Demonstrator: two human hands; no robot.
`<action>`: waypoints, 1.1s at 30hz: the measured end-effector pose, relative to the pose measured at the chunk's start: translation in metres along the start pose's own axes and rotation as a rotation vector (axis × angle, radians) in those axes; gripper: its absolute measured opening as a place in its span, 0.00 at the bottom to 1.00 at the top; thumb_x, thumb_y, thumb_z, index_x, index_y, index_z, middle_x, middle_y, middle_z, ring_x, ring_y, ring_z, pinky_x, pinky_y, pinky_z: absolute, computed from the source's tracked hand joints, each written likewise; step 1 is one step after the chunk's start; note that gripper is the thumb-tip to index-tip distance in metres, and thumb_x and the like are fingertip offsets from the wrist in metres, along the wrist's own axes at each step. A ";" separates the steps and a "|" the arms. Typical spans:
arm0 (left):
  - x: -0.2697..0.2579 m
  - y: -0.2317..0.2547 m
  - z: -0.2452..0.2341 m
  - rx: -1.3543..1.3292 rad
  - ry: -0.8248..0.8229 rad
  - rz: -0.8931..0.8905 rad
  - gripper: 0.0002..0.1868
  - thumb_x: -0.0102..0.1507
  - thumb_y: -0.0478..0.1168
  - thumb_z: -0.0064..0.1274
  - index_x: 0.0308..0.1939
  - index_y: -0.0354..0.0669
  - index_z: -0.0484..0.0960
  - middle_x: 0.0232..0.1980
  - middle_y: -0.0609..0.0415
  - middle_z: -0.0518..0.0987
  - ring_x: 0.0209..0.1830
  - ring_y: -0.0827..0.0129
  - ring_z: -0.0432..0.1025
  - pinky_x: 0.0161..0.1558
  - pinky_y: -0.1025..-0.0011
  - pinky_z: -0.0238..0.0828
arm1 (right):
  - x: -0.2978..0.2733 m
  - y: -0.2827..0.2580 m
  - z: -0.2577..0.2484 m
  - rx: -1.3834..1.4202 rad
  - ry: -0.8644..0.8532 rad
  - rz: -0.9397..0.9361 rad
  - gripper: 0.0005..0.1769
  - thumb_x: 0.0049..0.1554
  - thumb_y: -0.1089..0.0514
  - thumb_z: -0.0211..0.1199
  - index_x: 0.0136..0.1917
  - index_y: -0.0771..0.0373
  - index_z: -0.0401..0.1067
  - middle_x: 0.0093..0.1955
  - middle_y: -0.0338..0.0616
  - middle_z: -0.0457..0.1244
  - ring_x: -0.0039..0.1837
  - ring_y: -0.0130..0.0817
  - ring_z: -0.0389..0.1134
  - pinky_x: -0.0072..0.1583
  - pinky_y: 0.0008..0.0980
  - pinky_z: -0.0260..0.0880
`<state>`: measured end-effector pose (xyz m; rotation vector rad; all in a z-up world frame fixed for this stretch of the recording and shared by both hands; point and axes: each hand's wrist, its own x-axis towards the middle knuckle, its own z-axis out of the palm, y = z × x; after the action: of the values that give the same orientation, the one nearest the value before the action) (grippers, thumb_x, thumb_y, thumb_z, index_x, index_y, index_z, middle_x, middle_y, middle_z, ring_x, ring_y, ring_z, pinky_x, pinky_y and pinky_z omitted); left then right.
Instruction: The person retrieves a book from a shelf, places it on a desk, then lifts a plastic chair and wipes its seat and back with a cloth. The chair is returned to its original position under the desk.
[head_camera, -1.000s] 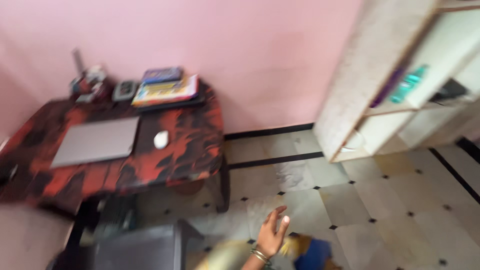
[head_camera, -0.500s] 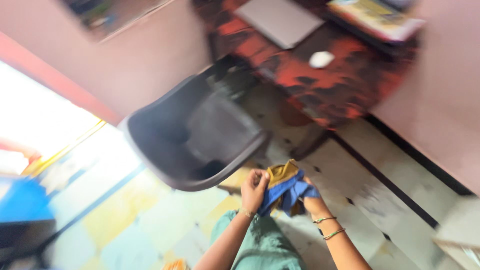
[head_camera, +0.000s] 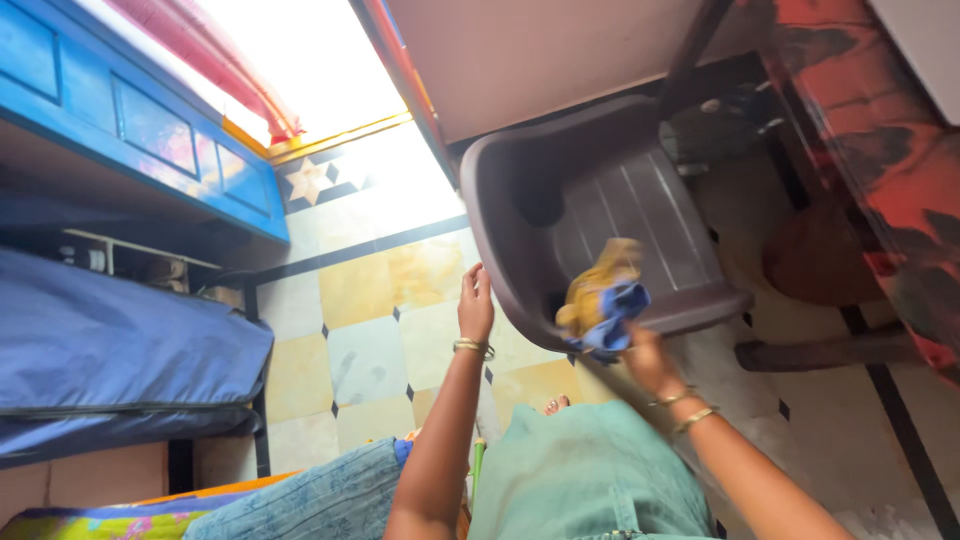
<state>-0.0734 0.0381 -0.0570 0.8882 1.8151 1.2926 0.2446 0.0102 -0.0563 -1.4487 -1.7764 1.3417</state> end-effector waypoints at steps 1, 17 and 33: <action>0.015 -0.018 0.000 -0.063 -0.064 -0.039 0.32 0.72 0.61 0.36 0.72 0.45 0.67 0.71 0.50 0.70 0.68 0.63 0.66 0.65 0.67 0.61 | 0.010 -0.006 0.022 -0.033 -0.004 -0.098 0.21 0.62 0.64 0.54 0.68 0.63 0.72 0.60 0.48 0.71 0.62 0.36 0.73 0.65 0.35 0.71; 0.008 -0.059 -0.009 -0.391 -0.189 -0.591 0.52 0.59 0.79 0.23 0.77 0.55 0.59 0.75 0.54 0.68 0.57 0.62 0.74 0.53 0.61 0.76 | 0.265 -0.126 0.141 -0.204 -0.053 -0.726 0.14 0.58 0.54 0.60 0.56 0.54 0.79 0.70 0.43 0.64 0.80 0.49 0.55 0.79 0.59 0.43; 0.156 0.023 0.062 0.710 0.240 -0.068 0.39 0.62 0.47 0.58 0.73 0.40 0.59 0.56 0.30 0.79 0.49 0.34 0.75 0.46 0.50 0.75 | 0.494 -0.089 0.104 -0.147 -0.068 -0.791 0.21 0.63 0.43 0.56 0.63 0.55 0.73 0.66 0.47 0.66 0.73 0.46 0.63 0.79 0.49 0.51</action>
<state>-0.0955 0.2051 -0.0752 1.0463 2.5364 0.7206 -0.0422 0.4299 -0.1209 -0.6160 -2.1853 0.8536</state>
